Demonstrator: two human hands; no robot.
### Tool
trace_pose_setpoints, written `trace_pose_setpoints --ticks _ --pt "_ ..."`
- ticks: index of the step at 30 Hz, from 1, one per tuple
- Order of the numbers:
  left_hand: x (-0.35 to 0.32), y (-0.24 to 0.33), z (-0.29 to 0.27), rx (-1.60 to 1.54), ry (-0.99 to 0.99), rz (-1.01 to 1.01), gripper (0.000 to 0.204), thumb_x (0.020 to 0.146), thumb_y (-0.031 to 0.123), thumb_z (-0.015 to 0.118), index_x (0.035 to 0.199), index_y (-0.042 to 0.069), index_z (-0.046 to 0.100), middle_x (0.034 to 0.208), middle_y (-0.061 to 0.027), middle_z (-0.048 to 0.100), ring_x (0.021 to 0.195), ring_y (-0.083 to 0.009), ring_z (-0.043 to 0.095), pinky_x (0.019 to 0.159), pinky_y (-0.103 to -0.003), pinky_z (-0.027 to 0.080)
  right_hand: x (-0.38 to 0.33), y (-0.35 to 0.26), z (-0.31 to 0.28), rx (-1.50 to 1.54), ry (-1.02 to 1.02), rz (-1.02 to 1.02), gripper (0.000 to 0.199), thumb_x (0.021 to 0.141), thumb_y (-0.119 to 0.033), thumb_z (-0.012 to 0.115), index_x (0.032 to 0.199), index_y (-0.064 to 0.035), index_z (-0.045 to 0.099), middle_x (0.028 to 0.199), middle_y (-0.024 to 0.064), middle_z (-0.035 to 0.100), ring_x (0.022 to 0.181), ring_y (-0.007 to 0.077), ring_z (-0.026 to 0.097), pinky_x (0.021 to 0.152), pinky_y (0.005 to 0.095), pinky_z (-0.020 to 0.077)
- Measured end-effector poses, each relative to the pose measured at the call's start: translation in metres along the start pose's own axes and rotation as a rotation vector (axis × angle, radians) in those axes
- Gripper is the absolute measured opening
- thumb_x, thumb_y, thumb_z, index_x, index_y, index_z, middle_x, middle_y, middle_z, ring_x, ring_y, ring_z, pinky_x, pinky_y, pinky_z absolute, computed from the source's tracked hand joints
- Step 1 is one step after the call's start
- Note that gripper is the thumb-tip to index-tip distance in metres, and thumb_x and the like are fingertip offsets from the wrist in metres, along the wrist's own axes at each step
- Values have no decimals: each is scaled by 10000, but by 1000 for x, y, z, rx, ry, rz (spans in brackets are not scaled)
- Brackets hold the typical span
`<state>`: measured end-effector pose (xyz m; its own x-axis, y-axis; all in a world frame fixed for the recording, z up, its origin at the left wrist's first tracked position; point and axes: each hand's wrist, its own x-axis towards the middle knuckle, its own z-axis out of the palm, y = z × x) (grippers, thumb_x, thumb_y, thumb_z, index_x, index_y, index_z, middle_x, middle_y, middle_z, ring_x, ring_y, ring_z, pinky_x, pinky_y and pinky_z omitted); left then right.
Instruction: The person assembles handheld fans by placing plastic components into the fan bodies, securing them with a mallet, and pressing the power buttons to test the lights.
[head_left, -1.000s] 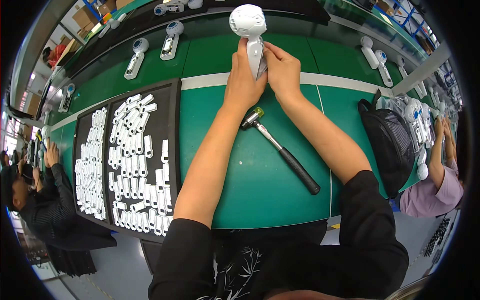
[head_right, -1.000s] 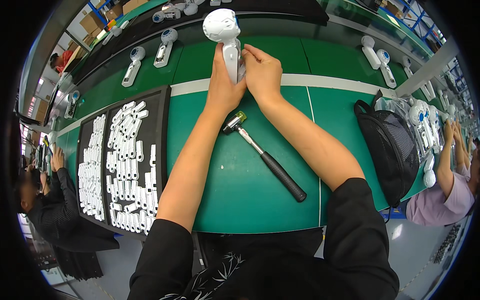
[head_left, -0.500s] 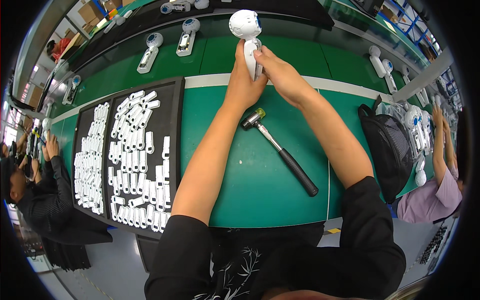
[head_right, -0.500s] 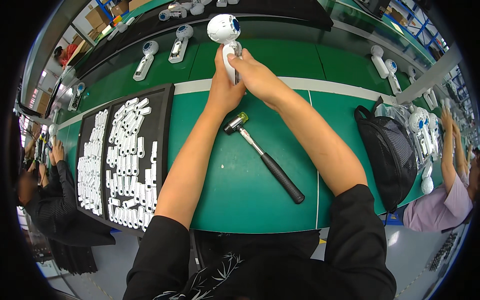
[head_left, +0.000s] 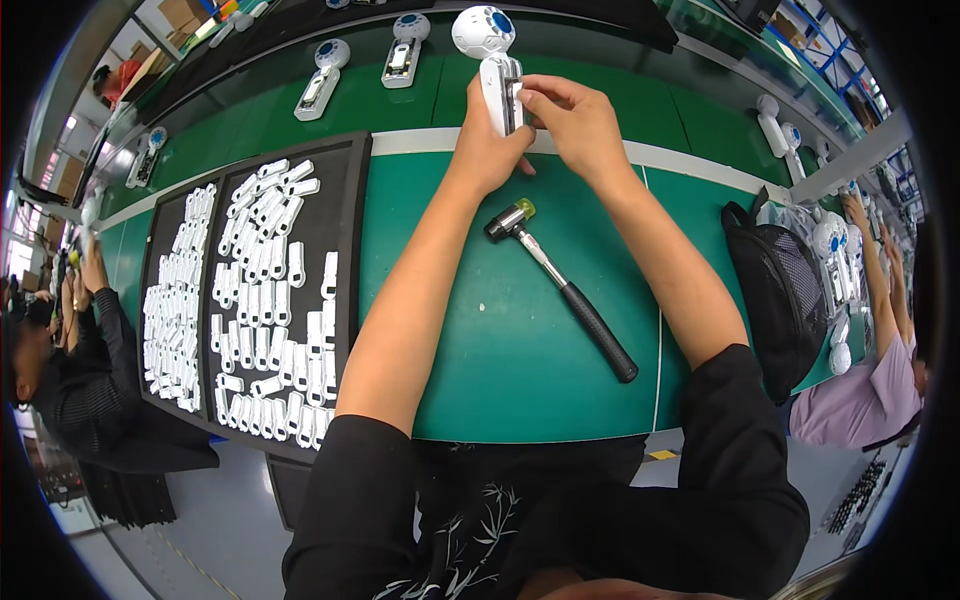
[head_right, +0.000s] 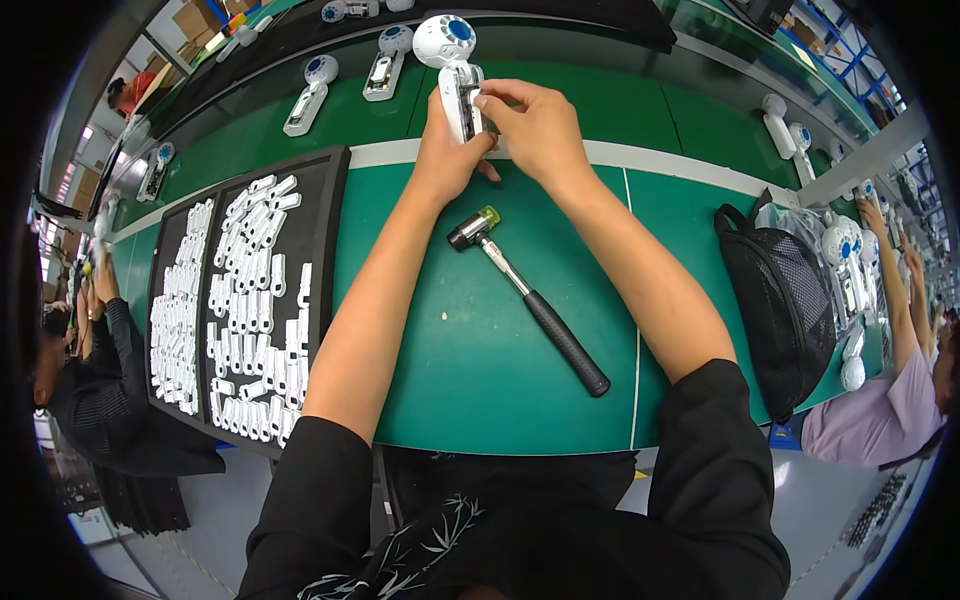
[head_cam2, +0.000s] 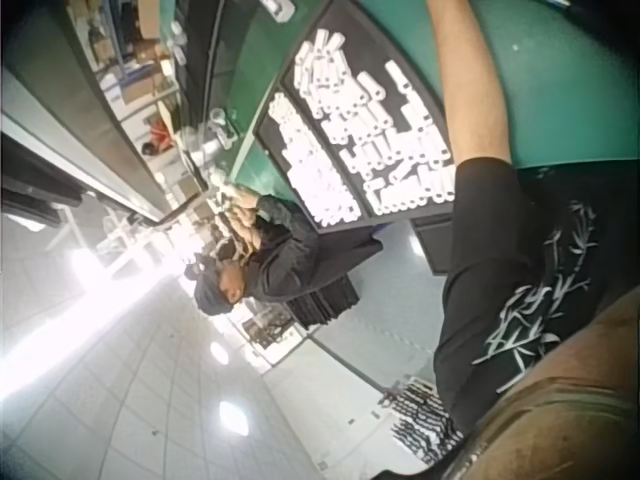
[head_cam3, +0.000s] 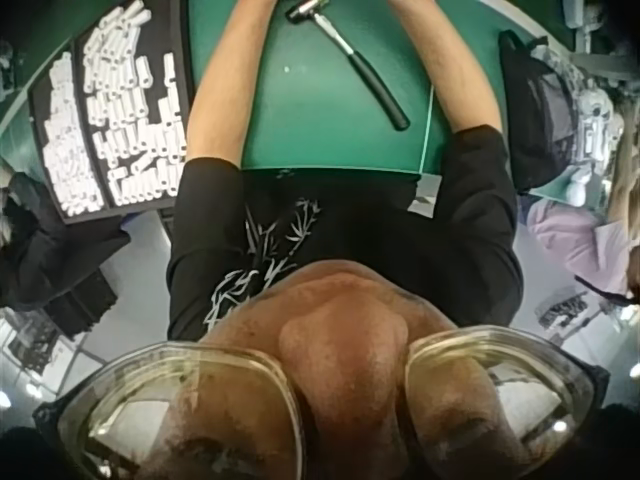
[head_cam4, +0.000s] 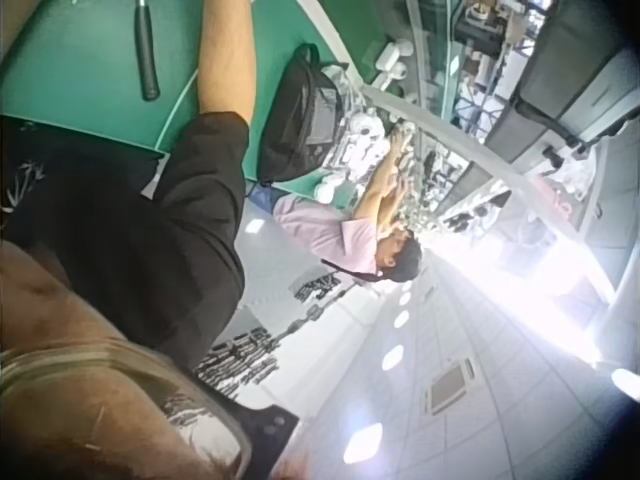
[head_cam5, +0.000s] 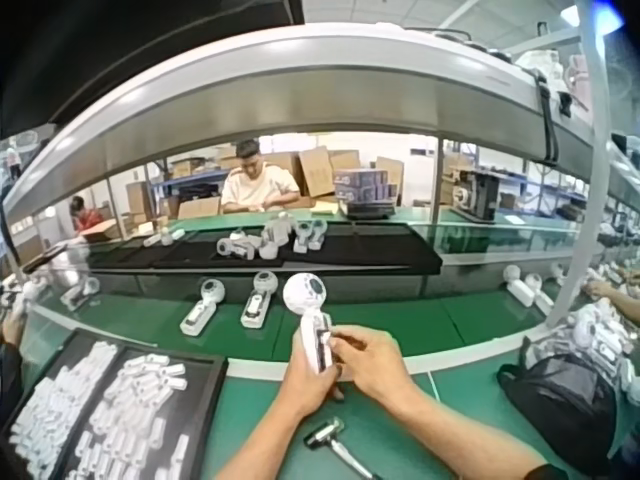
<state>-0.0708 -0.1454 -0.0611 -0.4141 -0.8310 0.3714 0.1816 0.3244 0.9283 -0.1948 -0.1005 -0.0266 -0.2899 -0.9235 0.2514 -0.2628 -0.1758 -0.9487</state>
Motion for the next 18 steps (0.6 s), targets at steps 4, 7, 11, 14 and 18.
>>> trace_pose_setpoints --ticks 4,7,11,14,18 --pt "0 -2 -1 -78 -67 -81 729 756 -77 568 1373 66 206 1062 -132 510 792 -211 637 469 -309 582 5 6 -5 87 -50 -9 278 865 -202 682 1077 -22 697 861 74 678 770 140 640 694 268 518" --pt "0 -3 1 -107 -71 -96 655 762 -49 579 1324 64 264 1010 -122 533 782 -208 640 444 -294 559 4 12 -2 17 5 -56 274 864 -200 684 1066 -15 697 866 83 675 772 132 636 699 268 520" --pt "5 -2 2 -256 3 -139 519 778 -27 572 1231 61 335 935 -110 555 752 -211 634 409 -287 516 -1 18 -1 -101 91 -137 300 859 -256 683 988 14 701 842 124 680 759 181 655 700 309 534" --pt "9 -6 -27 -373 113 -139 455 790 -16 573 1181 69 358 902 -102 563 726 -210 629 391 -283 475 -12 -8 -3 -511 -89 -85 381 845 -343 675 894 33 704 807 169 682 748 265 672 702 367 543" --pt "7 -14 -66 -535 259 -129 456 780 -16 581 1165 81 354 890 -104 561 674 -212 618 373 -290 446 -57 -80 0 -1124 -744 29 493 843 -420 634 722 58 626 651 245 601 618 393 602 601 437 490"
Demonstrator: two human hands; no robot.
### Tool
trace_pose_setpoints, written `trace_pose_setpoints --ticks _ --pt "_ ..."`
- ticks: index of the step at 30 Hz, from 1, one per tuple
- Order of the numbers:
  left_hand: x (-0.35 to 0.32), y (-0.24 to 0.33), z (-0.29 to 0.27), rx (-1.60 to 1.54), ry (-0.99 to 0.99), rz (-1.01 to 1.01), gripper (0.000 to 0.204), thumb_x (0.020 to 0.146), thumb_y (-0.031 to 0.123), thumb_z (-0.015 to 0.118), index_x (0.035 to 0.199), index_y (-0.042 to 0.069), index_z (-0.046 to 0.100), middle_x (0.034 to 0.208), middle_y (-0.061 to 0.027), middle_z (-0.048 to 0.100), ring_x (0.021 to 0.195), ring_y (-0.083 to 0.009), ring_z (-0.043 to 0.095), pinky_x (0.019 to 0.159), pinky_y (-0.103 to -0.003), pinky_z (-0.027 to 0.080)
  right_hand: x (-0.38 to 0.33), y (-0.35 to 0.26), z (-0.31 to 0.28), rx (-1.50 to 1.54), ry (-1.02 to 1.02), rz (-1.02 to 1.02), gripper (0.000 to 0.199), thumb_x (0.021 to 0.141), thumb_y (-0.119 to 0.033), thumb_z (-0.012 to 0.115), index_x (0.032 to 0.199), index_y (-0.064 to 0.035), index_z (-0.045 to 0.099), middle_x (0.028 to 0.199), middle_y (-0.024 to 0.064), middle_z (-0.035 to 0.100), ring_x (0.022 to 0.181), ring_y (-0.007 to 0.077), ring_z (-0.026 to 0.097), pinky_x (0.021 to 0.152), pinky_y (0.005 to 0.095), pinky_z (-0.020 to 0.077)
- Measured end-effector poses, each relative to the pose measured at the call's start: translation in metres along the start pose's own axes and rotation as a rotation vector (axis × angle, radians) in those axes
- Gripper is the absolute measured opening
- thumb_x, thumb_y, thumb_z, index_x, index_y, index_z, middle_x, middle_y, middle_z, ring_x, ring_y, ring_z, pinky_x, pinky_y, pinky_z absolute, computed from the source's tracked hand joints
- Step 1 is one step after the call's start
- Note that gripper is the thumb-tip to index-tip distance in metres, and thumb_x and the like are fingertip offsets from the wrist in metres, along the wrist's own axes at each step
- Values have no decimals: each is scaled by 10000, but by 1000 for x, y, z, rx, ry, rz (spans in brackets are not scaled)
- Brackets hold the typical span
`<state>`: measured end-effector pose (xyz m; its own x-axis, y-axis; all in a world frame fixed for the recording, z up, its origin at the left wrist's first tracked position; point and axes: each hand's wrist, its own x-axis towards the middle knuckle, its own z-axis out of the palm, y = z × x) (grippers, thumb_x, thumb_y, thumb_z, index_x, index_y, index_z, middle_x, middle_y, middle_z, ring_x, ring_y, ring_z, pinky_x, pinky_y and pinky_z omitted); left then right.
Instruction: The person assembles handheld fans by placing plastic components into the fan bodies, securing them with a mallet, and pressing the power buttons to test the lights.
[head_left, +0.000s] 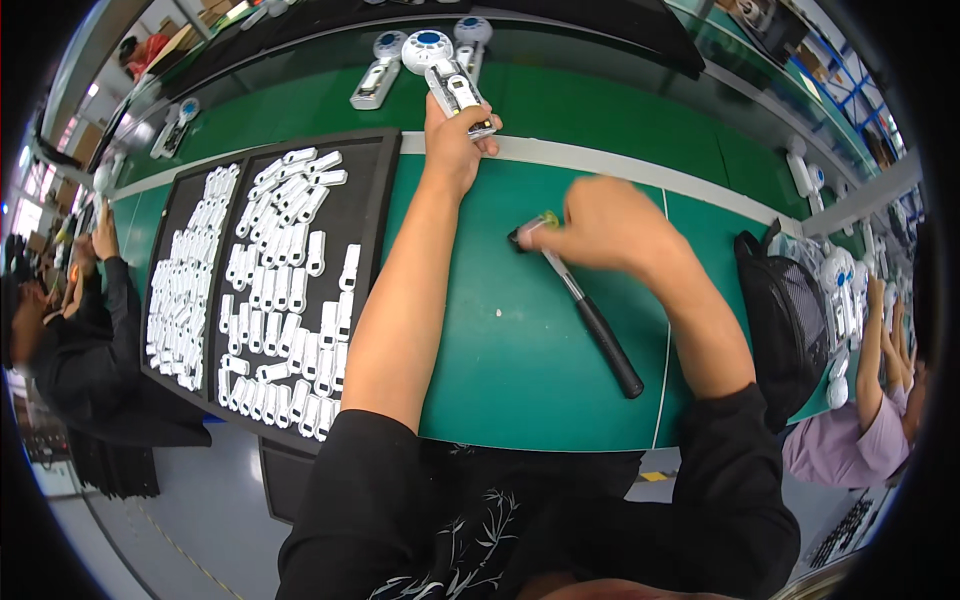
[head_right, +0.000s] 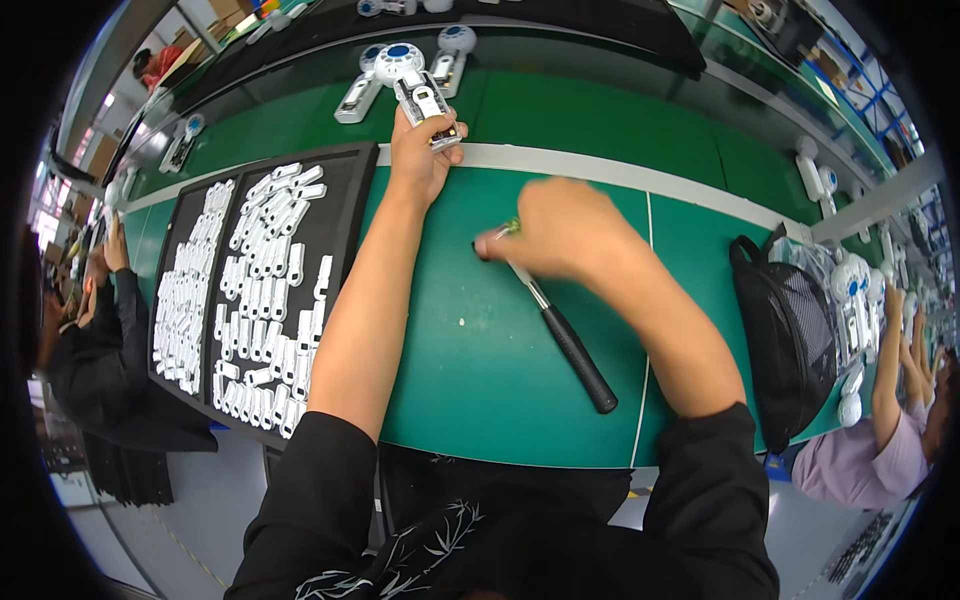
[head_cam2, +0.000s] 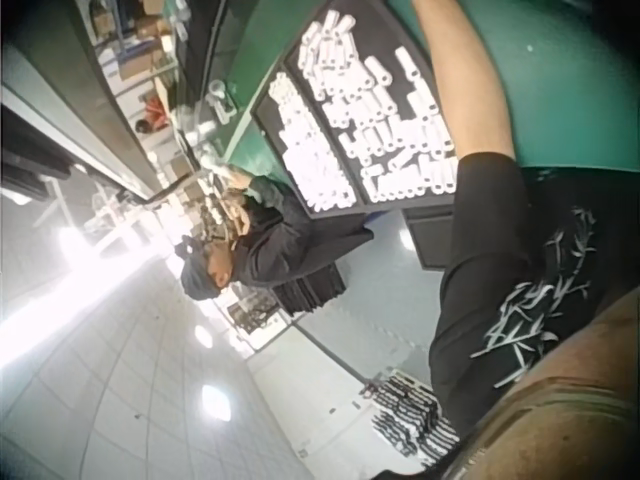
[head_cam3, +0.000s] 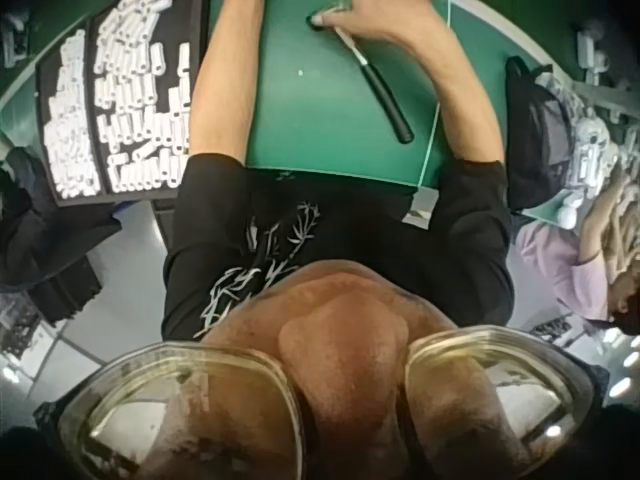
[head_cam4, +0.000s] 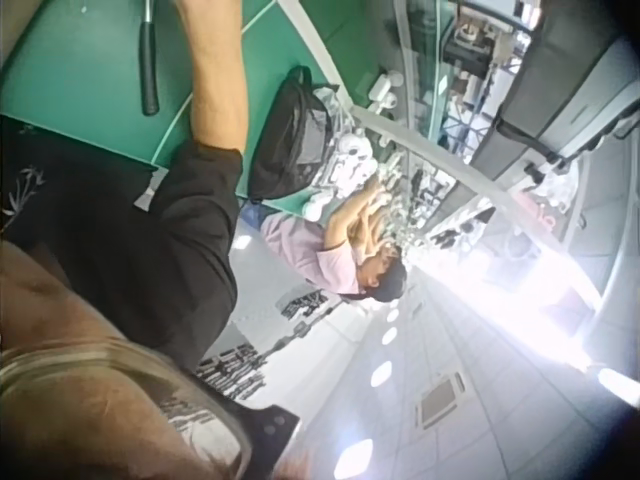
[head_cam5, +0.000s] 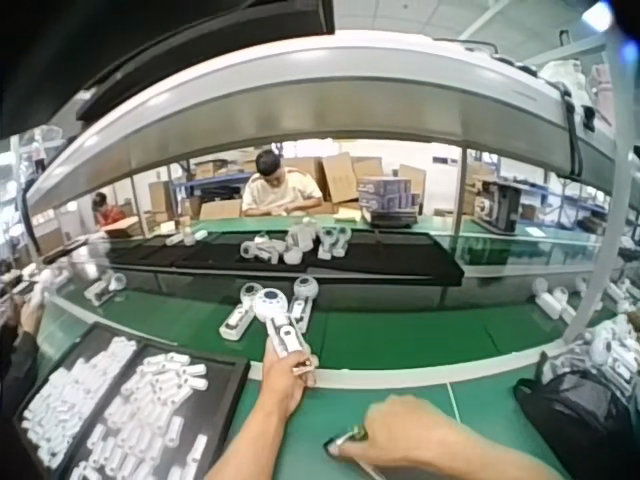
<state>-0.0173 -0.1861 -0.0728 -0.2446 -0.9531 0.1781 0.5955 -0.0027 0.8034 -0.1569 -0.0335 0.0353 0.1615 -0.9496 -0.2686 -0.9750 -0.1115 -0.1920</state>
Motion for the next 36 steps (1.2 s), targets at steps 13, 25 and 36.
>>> trace_pose_setpoints --ticks 13,25,36 --pt "-20 25 58 -21 -209 -28 441 794 5 589 1176 82 383 917 -92 556 698 -200 618 368 -269 425 -59 40 0 798 669 -59 365 1006 -386 420 965 -31 492 611 77 505 461 181 496 424 291 391" --pt "-74 78 147 117 -485 99 507 766 -15 614 1213 27 377 900 -92 560 649 -157 623 342 -251 413 -82 47 18 950 746 -442 433 1017 -445 295 830 -73 413 550 8 346 417 118 316 376 249 276" --pt "-81 91 151 191 -432 68 596 716 -25 605 1264 22 376 834 -70 559 554 -127 568 336 -256 410 -86 39 -3 563 809 -275 329 980 -371 421 760 -128 391 587 22 351 426 150 339 384 292 311"
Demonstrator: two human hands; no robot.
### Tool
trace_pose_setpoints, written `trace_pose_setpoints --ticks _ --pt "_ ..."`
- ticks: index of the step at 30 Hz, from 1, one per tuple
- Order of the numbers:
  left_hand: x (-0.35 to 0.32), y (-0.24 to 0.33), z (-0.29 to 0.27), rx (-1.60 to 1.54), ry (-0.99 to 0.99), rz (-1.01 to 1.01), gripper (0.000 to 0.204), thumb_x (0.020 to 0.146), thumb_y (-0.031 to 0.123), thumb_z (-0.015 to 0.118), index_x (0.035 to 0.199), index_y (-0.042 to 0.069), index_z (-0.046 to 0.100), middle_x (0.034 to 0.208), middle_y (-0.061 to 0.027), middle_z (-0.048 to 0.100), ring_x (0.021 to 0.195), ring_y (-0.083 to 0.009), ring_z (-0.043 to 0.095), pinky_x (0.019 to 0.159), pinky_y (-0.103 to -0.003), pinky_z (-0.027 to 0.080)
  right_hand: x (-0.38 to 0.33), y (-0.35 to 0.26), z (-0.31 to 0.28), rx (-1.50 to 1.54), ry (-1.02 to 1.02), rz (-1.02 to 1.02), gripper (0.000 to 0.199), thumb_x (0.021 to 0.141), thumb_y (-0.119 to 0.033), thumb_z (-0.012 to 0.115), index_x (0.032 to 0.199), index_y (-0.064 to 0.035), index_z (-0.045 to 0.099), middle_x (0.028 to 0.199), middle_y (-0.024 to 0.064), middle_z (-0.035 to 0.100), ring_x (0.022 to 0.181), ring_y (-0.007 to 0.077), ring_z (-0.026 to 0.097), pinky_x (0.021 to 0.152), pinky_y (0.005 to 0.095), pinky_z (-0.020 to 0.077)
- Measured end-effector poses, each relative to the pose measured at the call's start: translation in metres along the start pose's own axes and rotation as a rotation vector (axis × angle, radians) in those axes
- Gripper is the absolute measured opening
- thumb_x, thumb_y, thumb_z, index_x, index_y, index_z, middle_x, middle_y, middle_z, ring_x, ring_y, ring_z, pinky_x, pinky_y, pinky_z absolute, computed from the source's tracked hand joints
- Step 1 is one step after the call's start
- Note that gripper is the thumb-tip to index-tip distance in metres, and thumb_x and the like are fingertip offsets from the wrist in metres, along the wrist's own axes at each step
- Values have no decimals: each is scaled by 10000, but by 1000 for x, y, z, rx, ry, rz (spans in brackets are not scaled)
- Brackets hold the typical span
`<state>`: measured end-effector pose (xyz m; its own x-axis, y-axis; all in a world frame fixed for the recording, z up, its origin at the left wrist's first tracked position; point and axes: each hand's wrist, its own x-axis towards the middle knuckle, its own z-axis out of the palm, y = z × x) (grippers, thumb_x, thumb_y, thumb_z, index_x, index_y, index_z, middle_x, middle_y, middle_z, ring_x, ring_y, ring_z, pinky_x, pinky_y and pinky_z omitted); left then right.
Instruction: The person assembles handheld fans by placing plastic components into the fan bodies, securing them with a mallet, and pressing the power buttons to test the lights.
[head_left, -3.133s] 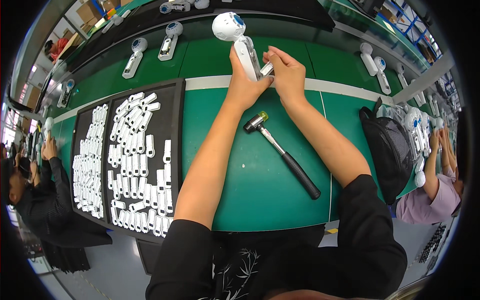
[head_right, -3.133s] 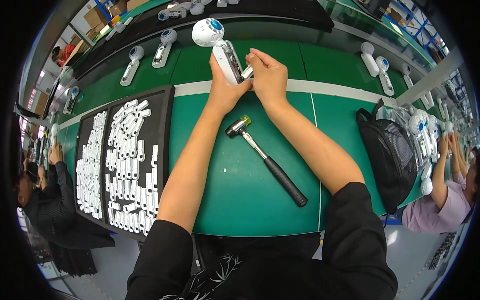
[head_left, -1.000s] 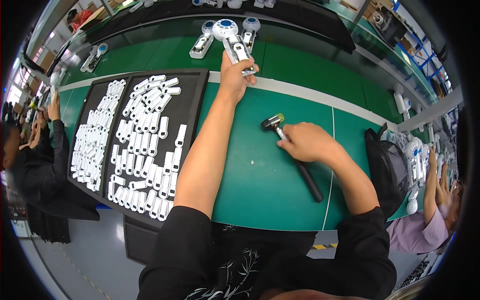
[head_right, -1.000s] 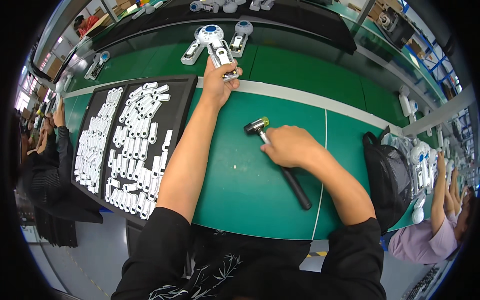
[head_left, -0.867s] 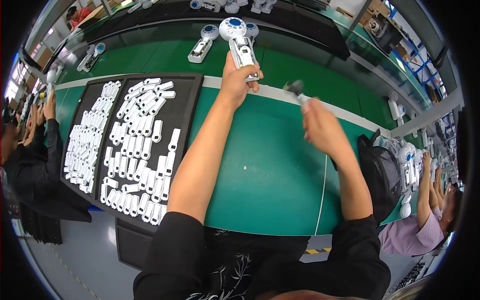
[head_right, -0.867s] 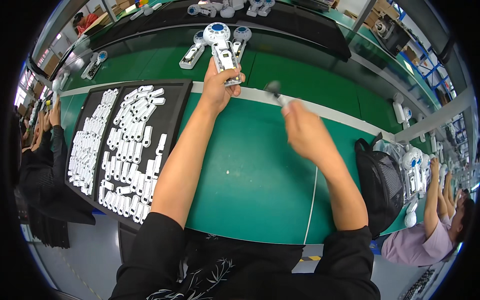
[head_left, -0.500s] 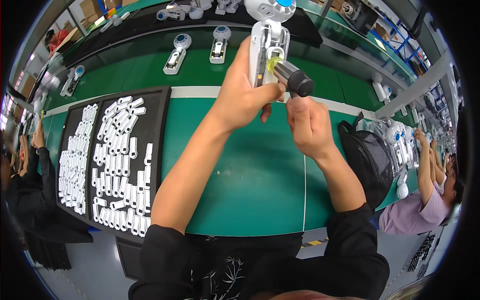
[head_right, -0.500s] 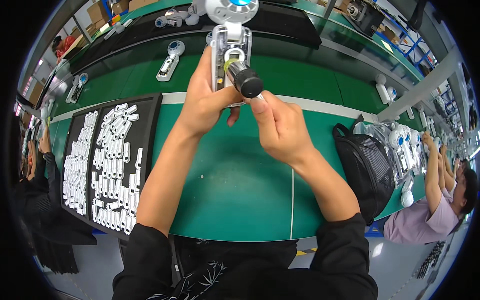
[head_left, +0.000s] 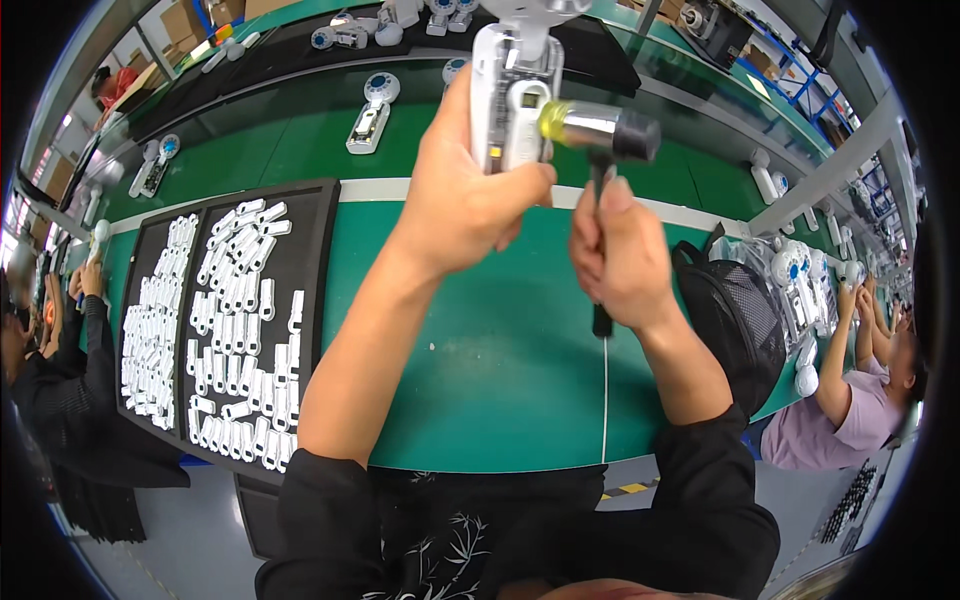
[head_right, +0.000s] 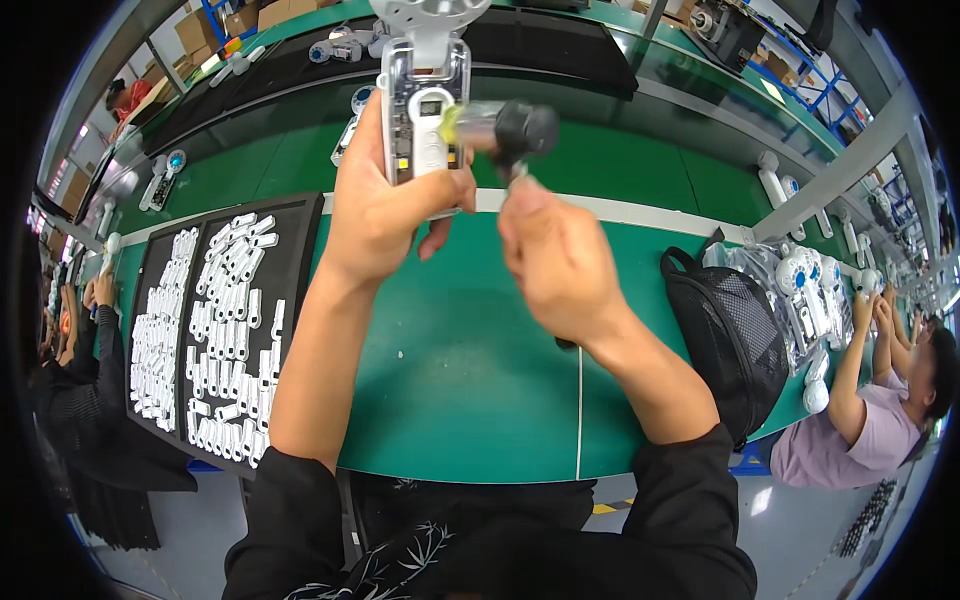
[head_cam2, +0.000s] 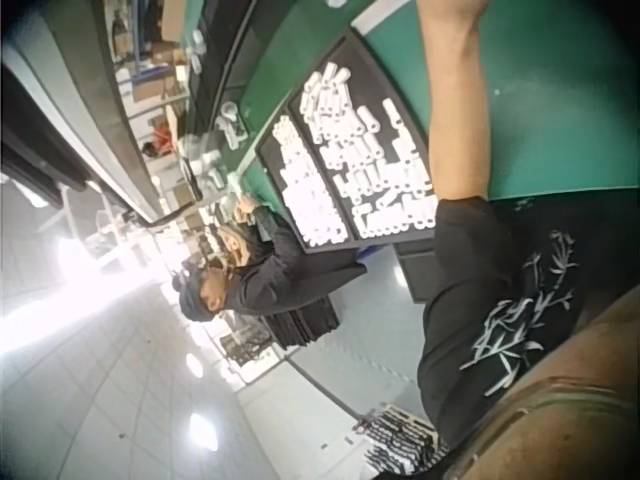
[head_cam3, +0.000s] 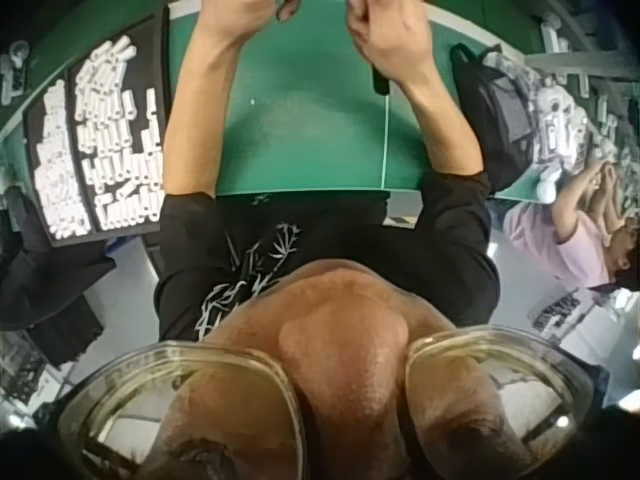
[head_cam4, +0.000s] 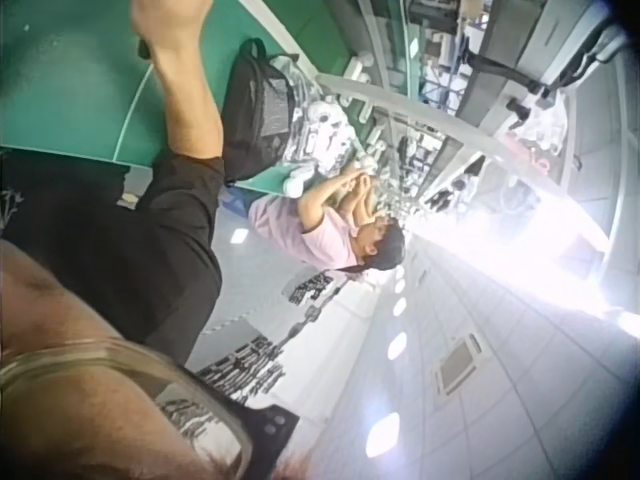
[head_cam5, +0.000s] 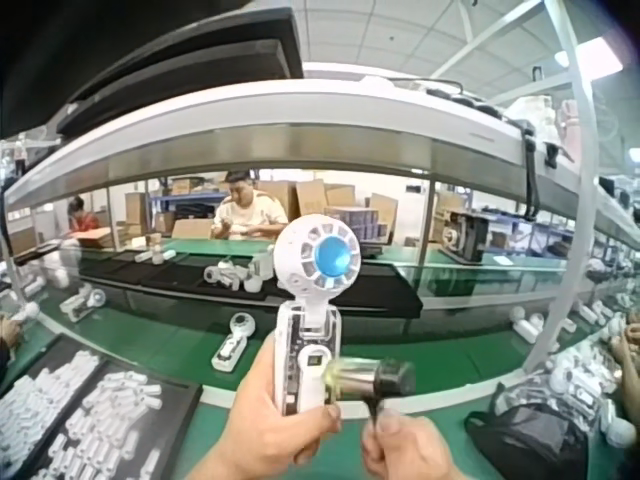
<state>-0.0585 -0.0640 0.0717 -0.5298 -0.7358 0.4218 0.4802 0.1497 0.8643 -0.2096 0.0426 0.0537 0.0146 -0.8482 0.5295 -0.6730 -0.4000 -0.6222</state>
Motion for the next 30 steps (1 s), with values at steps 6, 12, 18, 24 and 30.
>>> trace_pose_setpoints --ticks 6,12,18,24,30 --pt "-1 0 7 25 -50 34 444 754 -6 604 1160 12 426 832 -68 560 600 -136 604 317 -237 385 1 13 -2 236 202 -277 361 989 -373 415 738 -116 383 532 20 352 418 159 368 375 291 324" --pt "-3 -4 5 89 -38 -48 469 745 -5 615 1178 22 436 822 -55 557 586 -125 597 319 -236 386 0 2 -11 1016 -110 -106 388 1007 -382 377 737 -106 406 496 3 326 394 167 352 368 266 306" --pt "-2 -12 10 114 -28 7 484 741 -7 617 1188 21 432 831 -56 561 580 -125 595 322 -234 386 -12 -5 -17 583 18 -93 471 1024 -443 345 708 -95 380 514 -2 392 395 117 357 359 245 301" --pt "-3 -8 9 35 -20 -72 559 746 -3 616 1258 15 392 845 -89 576 591 -152 605 351 -263 422 1 -7 -3 475 -141 273 474 1033 -432 326 715 -87 391 515 2 416 400 80 389 364 239 321" --pt "4 -1 5 -255 182 36 435 882 236 567 1232 19 428 747 -105 607 544 -180 587 384 -303 463 -1 -10 5 551 18 332 463 1010 -418 414 746 -44 486 521 10 449 422 103 446 411 263 363"
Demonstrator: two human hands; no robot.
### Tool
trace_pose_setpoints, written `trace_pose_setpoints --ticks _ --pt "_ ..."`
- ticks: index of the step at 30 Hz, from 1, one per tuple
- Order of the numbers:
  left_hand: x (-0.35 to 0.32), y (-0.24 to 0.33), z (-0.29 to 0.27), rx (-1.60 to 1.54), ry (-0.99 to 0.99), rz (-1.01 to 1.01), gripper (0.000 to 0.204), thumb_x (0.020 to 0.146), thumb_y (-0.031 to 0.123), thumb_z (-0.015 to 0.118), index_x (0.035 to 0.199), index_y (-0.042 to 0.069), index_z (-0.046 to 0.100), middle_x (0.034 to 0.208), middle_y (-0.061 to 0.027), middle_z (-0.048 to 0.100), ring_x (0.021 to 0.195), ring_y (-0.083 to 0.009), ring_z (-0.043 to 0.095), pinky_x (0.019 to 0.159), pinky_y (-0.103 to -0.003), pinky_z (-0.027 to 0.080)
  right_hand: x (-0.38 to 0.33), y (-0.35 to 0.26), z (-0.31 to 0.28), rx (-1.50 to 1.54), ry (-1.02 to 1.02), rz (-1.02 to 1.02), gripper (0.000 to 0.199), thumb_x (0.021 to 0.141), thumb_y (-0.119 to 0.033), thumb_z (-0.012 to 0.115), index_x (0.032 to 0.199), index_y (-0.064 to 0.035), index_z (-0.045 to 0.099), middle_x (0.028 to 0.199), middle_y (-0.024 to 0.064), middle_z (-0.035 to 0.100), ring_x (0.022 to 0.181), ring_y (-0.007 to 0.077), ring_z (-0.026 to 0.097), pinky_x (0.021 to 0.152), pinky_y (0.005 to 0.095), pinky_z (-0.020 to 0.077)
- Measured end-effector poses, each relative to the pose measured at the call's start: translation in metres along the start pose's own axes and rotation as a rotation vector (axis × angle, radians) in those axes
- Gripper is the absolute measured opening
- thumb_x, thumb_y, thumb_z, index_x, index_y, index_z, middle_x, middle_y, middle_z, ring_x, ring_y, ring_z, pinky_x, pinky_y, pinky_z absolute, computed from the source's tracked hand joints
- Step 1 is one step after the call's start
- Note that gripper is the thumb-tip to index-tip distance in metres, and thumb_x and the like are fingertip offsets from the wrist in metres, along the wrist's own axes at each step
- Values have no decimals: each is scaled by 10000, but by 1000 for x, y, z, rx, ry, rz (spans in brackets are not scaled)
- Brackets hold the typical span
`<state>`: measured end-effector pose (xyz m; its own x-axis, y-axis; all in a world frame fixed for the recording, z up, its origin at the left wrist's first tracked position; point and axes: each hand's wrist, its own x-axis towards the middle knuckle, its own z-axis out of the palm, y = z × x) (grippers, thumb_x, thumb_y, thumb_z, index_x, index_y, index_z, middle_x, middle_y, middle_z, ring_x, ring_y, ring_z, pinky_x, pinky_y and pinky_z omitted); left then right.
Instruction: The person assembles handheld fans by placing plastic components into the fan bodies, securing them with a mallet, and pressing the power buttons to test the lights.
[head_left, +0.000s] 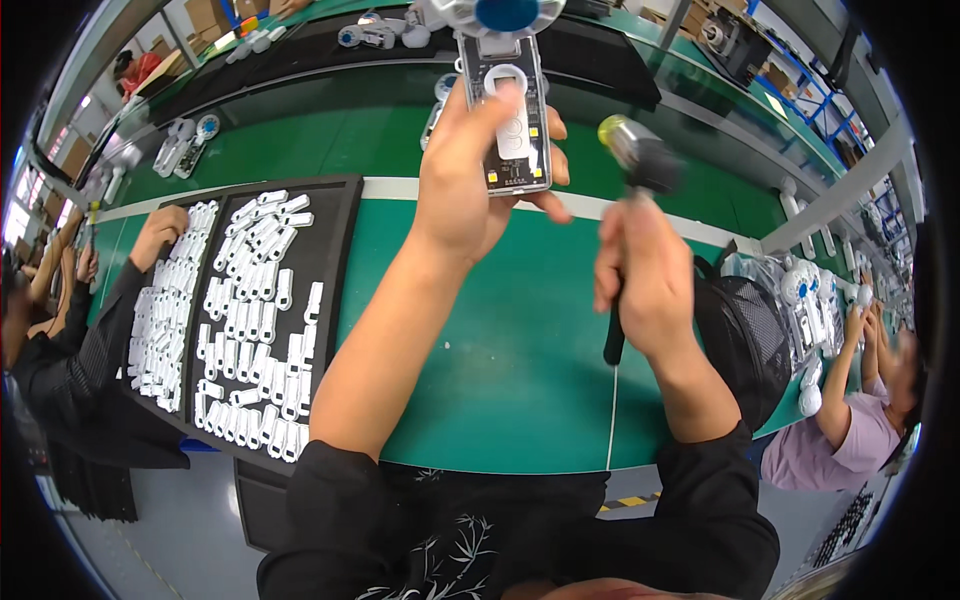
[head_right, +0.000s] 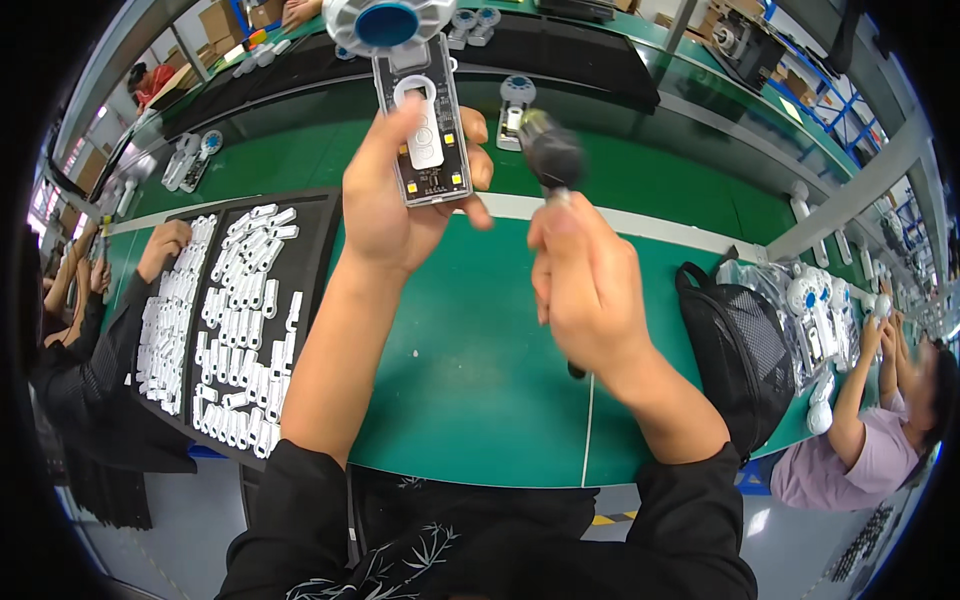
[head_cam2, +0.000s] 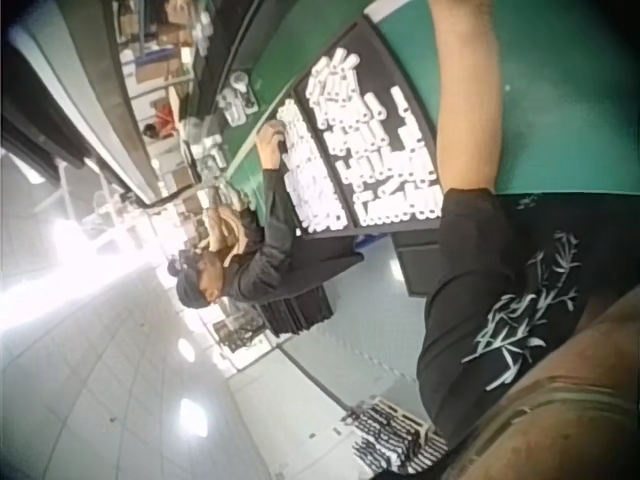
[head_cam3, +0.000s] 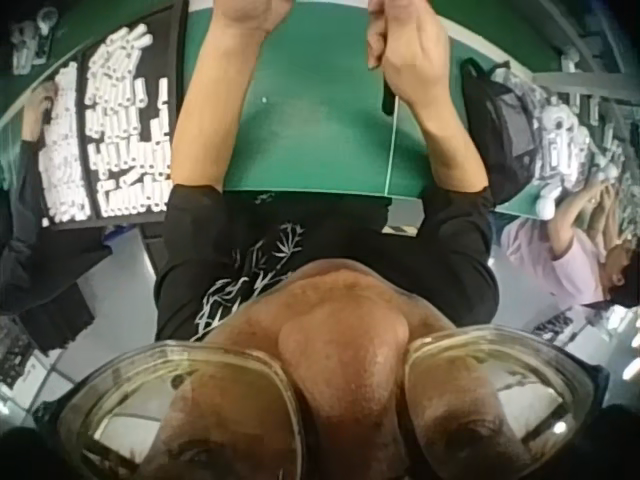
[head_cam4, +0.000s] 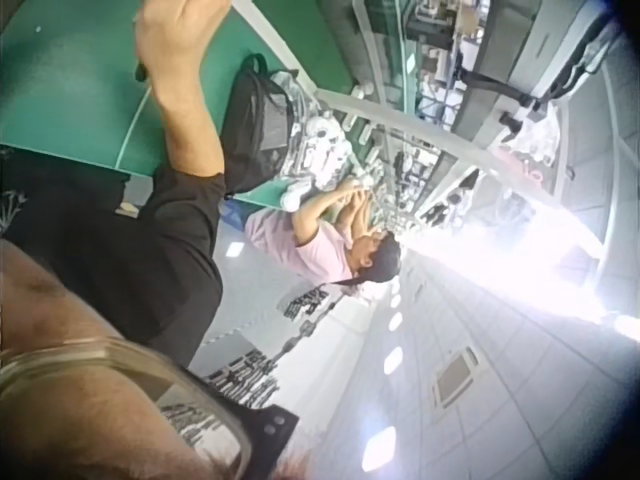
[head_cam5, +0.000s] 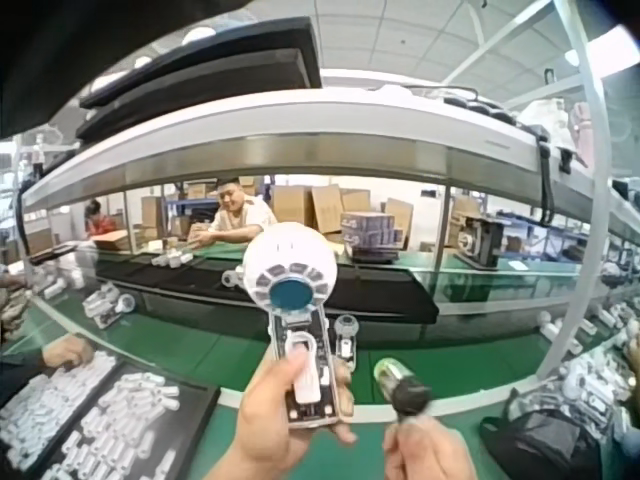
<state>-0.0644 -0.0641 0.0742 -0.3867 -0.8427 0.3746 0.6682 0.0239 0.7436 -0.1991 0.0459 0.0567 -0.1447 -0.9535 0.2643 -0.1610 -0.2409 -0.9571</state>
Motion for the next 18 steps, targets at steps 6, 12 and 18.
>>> trace_pose_setpoints --ticks 6,12,18 --pt "9 8 -20 -237 37 -44 526 934 461 384 1200 16 473 781 -139 634 563 -228 595 537 -423 530 34 76 5 -517 -184 332 430 958 -393 533 770 -7 557 505 68 478 452 150 519 444 317 393" --pt "11 11 -36 -265 26 -67 521 915 433 373 1179 1 497 784 -157 638 561 -230 592 562 -414 544 32 119 22 -735 -3 34 316 927 -314 611 877 -3 638 477 74 421 444 111 444 441 331 321" --pt "9 7 -34 -226 -14 -14 431 898 338 376 1065 -45 485 754 -192 631 576 -255 636 543 -423 564 31 134 21 -639 77 -13 278 922 -296 615 839 -31 635 480 78 469 421 200 462 433 360 335"
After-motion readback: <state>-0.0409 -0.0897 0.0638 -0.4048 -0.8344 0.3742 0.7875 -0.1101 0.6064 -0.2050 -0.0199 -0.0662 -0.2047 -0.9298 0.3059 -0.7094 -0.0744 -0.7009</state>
